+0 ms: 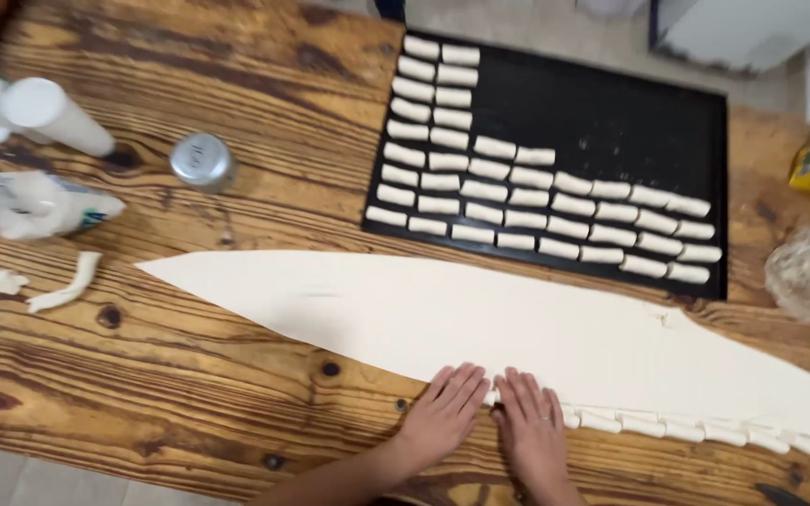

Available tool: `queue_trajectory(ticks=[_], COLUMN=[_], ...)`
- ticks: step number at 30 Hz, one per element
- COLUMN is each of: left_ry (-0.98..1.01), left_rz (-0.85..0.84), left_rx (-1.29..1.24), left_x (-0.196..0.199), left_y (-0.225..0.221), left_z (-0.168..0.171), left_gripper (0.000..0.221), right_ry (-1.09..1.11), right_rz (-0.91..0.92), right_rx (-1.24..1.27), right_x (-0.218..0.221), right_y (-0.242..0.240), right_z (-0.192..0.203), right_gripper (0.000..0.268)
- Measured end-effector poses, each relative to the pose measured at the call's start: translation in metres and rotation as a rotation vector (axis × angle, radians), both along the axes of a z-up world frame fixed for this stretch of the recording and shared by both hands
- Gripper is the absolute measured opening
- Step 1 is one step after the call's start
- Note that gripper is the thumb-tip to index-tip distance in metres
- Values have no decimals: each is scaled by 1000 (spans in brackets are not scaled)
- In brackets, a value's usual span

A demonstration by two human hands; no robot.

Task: Cutting dough into small pieces and arranging them on a baking tray

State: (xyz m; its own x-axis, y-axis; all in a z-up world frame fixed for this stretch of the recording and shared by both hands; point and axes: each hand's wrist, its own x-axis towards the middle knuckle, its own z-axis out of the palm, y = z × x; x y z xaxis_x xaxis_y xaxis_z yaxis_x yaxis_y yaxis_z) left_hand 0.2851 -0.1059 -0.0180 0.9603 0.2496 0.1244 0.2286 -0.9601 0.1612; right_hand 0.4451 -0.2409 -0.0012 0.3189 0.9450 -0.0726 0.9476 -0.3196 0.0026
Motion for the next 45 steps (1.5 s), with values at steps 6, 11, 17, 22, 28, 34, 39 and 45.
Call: queue_trajectory(ticks=[6,11,17,22,28,34,39,45], left_ry=[-98,-132,-301,203,-215,816,271,133], left_rz=[-106,-63,205,178,315,660,463,129], left_rx=[-534,-248,186,-470,229,-754,-1538,-848], left_x=[-9,-136,-110,-44,-136,-94,52,303], left_y=[46,38,37,70,15,63,159,269], left_z=[22,-43,19,53,-10,20,68,50], left_gripper=[24,54,64,67,56,34,32,47], right_ry=[253,156,-198,21,229,718,1109,613], right_rz=[-24,18,-37,-332,-146,-239,-832,-323], right_rx=[48,283,546,63,194,440,-145,373], right_x=[2,-6,-25,-30,-69,-40,67,275], right_y=[-4,-37,-16,22,-65,-72,31,127], right_z=[-23,-92,-131,-72,-36,-5,108,58], right_gripper=[48,63,84,74,61,27,77,44])
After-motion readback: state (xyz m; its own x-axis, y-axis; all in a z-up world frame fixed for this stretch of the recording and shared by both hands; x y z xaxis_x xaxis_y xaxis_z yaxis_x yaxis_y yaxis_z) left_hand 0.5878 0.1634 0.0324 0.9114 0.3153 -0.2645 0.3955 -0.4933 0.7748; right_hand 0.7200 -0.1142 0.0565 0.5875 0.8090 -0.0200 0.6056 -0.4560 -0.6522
